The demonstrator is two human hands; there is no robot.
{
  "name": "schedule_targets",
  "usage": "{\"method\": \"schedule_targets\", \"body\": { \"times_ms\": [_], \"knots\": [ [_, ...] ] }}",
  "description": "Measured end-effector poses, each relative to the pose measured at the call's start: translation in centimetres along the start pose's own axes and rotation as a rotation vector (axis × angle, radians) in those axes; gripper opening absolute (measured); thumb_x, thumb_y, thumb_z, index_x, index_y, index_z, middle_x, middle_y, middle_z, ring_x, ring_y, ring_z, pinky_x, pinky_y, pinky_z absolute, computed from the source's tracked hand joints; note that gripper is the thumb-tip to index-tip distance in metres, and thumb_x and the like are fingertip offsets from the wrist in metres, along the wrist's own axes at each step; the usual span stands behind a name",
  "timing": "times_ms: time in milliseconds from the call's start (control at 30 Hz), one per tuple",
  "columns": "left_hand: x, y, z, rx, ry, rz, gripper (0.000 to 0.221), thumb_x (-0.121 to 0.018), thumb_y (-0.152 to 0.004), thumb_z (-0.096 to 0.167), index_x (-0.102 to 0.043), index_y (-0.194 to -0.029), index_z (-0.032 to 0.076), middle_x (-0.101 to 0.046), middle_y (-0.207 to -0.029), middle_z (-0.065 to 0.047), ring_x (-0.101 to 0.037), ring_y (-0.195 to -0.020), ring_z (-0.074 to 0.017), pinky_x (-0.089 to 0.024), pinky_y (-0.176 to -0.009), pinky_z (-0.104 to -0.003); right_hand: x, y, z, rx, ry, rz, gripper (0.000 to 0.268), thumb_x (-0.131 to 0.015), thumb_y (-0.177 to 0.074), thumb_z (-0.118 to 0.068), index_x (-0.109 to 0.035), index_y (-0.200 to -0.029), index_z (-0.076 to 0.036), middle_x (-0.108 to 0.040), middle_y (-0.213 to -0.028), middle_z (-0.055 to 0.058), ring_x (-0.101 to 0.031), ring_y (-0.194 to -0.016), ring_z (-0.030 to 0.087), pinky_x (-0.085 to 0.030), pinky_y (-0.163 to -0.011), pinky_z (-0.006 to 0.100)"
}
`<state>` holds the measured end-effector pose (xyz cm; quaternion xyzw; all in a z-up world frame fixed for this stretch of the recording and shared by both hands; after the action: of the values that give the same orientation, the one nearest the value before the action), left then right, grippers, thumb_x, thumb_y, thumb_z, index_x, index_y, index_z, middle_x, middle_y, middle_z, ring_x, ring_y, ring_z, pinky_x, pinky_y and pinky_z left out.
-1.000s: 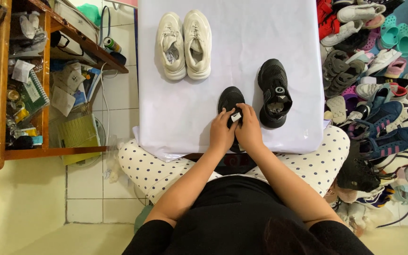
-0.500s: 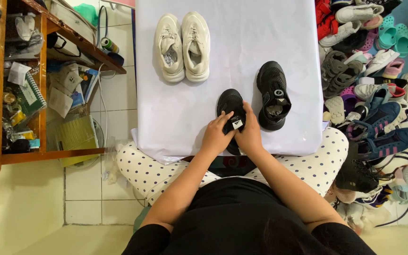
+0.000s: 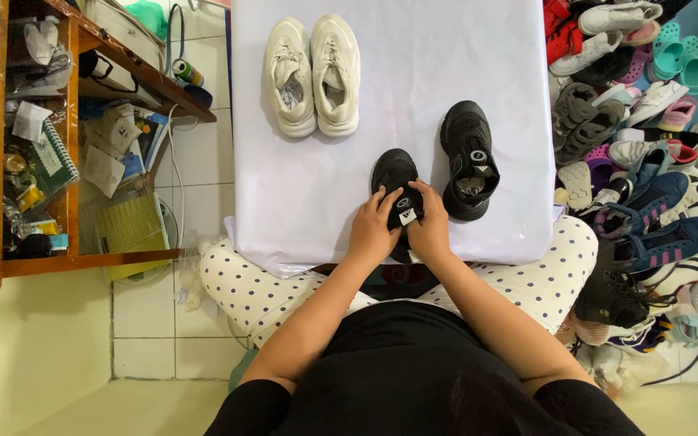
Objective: The person is stuffing crumpled paper into a pair of black sneakers to help them maintain their shape.
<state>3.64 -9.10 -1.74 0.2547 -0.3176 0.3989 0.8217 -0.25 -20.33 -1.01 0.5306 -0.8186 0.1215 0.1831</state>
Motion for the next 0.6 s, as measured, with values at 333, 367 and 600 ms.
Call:
{"method": "schedule_targets", "body": {
  "times_ms": [333,367,600],
  "knots": [
    [0.4,0.3,0.0,-0.028,0.014,0.071,0.074,-0.068,-0.075,0.009,-0.036,-0.141,0.022,-0.044,-0.13,-0.021,-0.05,-0.112,-0.0446,-0.042,-0.095,-0.057,0.0,0.0,0.6,-0.02,-0.119,0.038,0.057,-0.046,-0.076,0.017,-0.045,-0.128,-0.005,-0.049,-0.122,0.023,-0.042,-0.124,0.043,-0.033,-0.103,0.053],
    [0.2,0.2,-0.2,-0.03,0.025,0.068,0.075,-0.068,-0.075,0.012,-0.035,-0.142,0.022,-0.044,-0.131,-0.021,-0.05,-0.112,-0.0448,-0.04,-0.096,-0.057,0.0,0.0,0.7,-0.023,-0.15,0.043,0.055,-0.047,-0.078,0.016,-0.044,-0.128,-0.006,-0.049,-0.121,0.022,-0.042,-0.123,0.043,-0.031,-0.104,0.053],
    [1.0,0.4,-0.5,-0.059,-0.062,0.02,0.091,-0.071,-0.065,0.03,-0.029,-0.146,0.025,-0.044,-0.135,-0.017,-0.052,-0.114,-0.0408,-0.035,-0.1,-0.055,-0.1,0.1,0.9,-0.022,-0.153,0.032,0.049,-0.049,-0.081,0.011,-0.046,-0.127,-0.005,-0.051,-0.12,0.022,-0.043,-0.123,0.043,-0.031,-0.104,0.055]
  ]
}}
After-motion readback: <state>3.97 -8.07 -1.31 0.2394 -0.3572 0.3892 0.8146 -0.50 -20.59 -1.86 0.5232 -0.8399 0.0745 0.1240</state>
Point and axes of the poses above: each hand's wrist, its own y-axis away from the middle knuckle, its own x-axis out of the back of the hand, z = x × y, the point moved 6 cm from there along -y, towards the middle knuckle
